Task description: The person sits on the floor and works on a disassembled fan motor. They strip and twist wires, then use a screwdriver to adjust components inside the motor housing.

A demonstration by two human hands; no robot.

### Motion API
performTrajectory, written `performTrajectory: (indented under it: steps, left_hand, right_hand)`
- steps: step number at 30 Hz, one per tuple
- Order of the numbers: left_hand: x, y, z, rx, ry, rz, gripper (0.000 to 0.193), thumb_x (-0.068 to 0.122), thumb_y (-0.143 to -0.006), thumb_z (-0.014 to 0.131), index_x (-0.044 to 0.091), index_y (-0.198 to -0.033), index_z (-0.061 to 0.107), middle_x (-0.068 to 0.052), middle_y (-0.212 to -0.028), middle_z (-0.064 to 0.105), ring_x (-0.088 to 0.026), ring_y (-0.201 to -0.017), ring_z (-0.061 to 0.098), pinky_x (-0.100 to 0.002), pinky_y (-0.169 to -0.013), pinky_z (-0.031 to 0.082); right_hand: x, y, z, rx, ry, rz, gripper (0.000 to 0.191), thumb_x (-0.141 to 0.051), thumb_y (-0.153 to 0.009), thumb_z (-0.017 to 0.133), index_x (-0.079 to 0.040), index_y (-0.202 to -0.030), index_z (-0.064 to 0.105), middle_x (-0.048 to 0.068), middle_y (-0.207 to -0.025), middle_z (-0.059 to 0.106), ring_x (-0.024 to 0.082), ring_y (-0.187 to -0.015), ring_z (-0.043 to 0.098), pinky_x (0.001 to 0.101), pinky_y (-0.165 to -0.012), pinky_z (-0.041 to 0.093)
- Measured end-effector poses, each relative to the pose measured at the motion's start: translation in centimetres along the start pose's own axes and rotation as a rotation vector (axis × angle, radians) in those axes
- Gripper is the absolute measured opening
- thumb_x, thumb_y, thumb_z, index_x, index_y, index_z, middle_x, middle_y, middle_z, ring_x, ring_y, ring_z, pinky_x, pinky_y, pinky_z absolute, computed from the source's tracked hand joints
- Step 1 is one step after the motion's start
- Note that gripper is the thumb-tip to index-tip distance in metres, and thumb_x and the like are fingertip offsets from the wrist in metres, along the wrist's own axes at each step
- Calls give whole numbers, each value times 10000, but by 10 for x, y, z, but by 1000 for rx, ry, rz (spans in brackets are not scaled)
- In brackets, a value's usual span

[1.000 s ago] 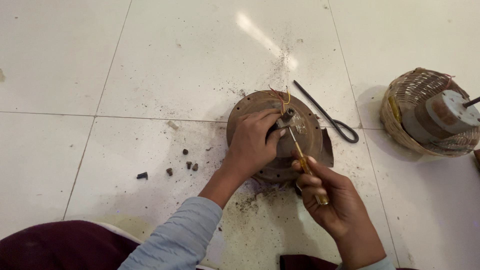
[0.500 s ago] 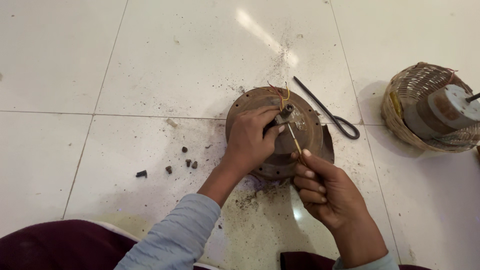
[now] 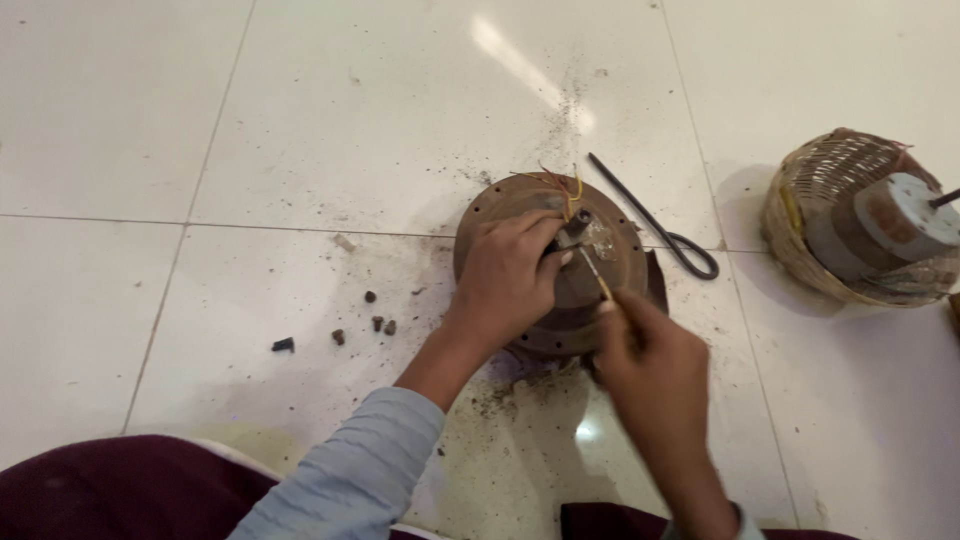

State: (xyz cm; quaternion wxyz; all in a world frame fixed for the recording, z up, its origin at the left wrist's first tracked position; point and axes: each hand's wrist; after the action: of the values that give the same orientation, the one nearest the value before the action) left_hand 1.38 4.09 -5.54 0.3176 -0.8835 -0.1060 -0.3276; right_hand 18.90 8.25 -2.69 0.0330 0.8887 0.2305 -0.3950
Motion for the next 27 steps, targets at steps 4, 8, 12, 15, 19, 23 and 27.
performTrajectory:
  steps: [4, 8, 12, 15, 19, 23, 27]
  left_hand:
    - [0, 3, 0, 5, 39, -15, 306, 146, -905, 694, -12, -1168, 698, -168, -1180, 726, -344, -1086, 684, -472, -1017, 462]
    - [1, 3, -1, 12, 29, -10, 305, 145, -908, 689, -9, -1170, 694, -165, -1192, 723, -332, -1104, 689, -467, -1032, 455]
    - [1, 3, -3, 33, 57, 12, 292, 138, -914, 686, -10, -1166, 695, -170, -1201, 723, -346, -1115, 682, -467, -1011, 465]
    - [0, 1, -6, 33, 88, 4, 274, 131, -893, 705, -19, -1123, 705, -178, -1158, 735, -367, -1074, 689, -456, -970, 504]
    - [0, -2, -9, 26, 115, 14, 251, 112, -880, 717, -17, -1095, 709, -174, -1095, 744, -356, -998, 715, -438, -909, 540]
    - [1, -3, -10, 36, 94, 20, 235, 97, -878, 720, -25, -1078, 709, -176, -1060, 741, -359, -975, 714, -443, -891, 542]
    - [2, -3, -11, 18, 130, 19, 234, 91, -891, 707, -22, -1096, 714, -168, -1060, 746, -352, -958, 713, -436, -861, 548]
  right_hand:
    - [6, -19, -16, -268, -928, 622, 229, -184, -1000, 476, 29, -1027, 555, 75, -709, 577, 125, -520, 429, 273, -440, 350]
    - [8, -21, -20, -498, -1144, 811, 355, -232, -982, 439, 57, -1079, 620, 35, -752, 503, 90, -548, 430, 222, -418, 329]
    - [16, -21, -20, -619, -1301, 806, 252, -240, -996, 526, -1, -1007, 605, 28, -799, 552, 27, -494, 380, 162, -353, 268]
    - [25, -25, -21, -653, -1258, 742, 224, -235, -1002, 563, -17, -1018, 609, 15, -782, 538, 14, -480, 347, 162, -356, 263]
    - [22, -27, -17, -588, -992, 640, 248, -267, -1016, 580, -21, -1001, 610, -11, -708, 480, 40, -461, 306, 202, -355, 247]
    - [-4, -11, -2, -228, -377, 236, 218, -226, -1007, 607, -23, -969, 680, 34, -672, 532, 93, -501, 419, 279, -452, 331]
    - [-16, 9, -5, 61, 212, -294, 179, -169, -972, 630, -16, -1006, 717, 97, -687, 641, 149, -516, 570, 343, -497, 435]
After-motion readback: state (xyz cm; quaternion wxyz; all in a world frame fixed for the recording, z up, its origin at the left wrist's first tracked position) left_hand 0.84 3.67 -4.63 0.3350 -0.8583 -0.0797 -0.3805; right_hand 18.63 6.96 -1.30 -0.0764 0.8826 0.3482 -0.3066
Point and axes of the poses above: each hand's wrist, its own y-axis away from the middle knuckle, its own z-axis out of the palm, x = y × z
